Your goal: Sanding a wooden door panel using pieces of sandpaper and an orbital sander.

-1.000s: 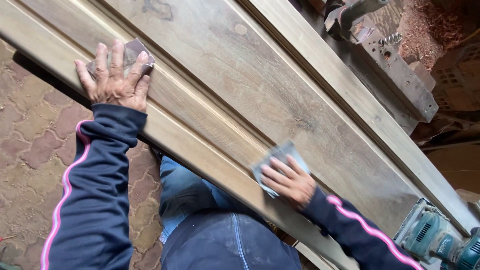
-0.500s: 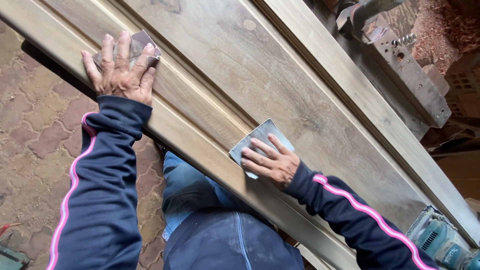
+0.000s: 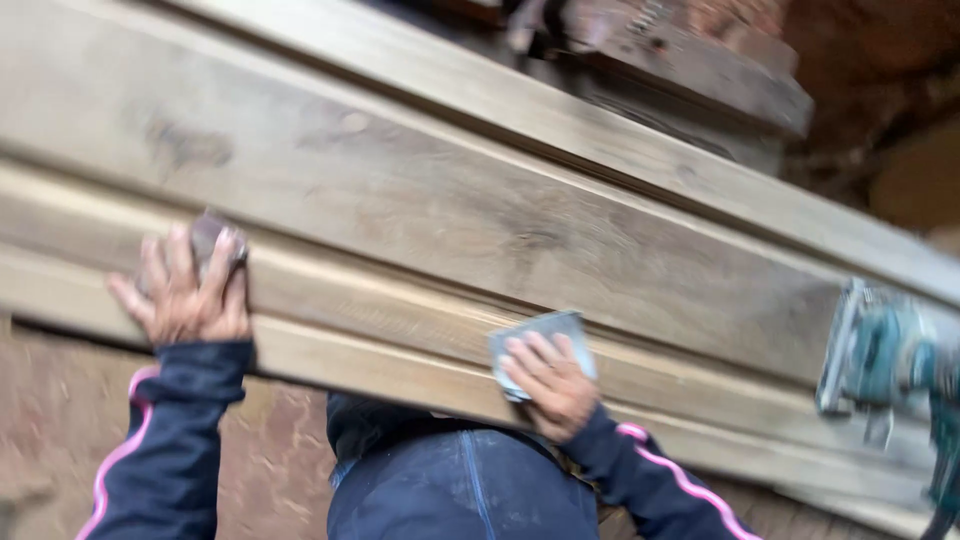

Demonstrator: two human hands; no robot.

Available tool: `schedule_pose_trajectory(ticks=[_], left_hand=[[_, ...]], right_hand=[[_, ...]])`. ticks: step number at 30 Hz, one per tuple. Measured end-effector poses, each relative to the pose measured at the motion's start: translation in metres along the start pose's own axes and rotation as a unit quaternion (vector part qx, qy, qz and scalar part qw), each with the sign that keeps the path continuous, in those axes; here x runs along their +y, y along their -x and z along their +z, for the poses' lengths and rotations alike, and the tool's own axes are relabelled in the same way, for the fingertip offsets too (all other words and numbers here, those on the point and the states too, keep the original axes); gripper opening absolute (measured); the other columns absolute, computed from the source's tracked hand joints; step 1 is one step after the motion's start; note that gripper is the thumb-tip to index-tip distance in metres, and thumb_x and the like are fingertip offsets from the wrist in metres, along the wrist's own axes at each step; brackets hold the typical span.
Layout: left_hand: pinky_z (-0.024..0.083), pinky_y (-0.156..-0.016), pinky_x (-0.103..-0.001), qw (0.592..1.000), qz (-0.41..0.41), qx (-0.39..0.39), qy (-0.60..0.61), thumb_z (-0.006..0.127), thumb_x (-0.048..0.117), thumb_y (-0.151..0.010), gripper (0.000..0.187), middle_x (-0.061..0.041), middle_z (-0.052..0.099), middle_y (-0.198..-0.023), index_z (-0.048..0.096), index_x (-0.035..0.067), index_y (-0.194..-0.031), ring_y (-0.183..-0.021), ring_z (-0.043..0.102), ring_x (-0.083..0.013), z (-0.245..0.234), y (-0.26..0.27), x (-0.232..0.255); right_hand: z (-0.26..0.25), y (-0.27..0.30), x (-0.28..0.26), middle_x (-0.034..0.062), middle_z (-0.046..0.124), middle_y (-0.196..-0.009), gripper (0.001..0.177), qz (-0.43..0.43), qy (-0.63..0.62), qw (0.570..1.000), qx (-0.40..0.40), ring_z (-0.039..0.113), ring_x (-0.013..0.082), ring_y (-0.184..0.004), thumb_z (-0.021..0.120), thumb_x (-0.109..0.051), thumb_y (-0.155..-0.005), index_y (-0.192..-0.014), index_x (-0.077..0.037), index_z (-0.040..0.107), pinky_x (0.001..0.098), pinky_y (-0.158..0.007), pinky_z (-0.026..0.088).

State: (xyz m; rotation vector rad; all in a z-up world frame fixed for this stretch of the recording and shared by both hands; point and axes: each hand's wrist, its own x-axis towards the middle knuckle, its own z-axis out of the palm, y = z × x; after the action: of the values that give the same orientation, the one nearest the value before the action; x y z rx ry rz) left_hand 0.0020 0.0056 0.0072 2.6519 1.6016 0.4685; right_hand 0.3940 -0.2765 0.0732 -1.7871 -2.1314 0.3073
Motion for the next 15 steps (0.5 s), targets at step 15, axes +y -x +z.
schedule_pose_trajectory(ticks=[15], left_hand=[[0.013,-0.125,-0.059,0.846,0.47,-0.164,0.191,0.065,0.03,-0.085,0.059,-0.011,0.047,-0.154,0.055,0.022,-0.143,-0.145,0.041,-0.0339,-0.029,-0.056,0.036]], right_hand=[[-0.001,0.036,-0.061,0.0176,0.069,-0.109,0.025,0.435,0.196,0.829,0.29,0.062,0.0336,-0.097,0.061,-0.014,-0.092,-0.113,-0.003,0.069,0.0449,-0.086,0.05]])
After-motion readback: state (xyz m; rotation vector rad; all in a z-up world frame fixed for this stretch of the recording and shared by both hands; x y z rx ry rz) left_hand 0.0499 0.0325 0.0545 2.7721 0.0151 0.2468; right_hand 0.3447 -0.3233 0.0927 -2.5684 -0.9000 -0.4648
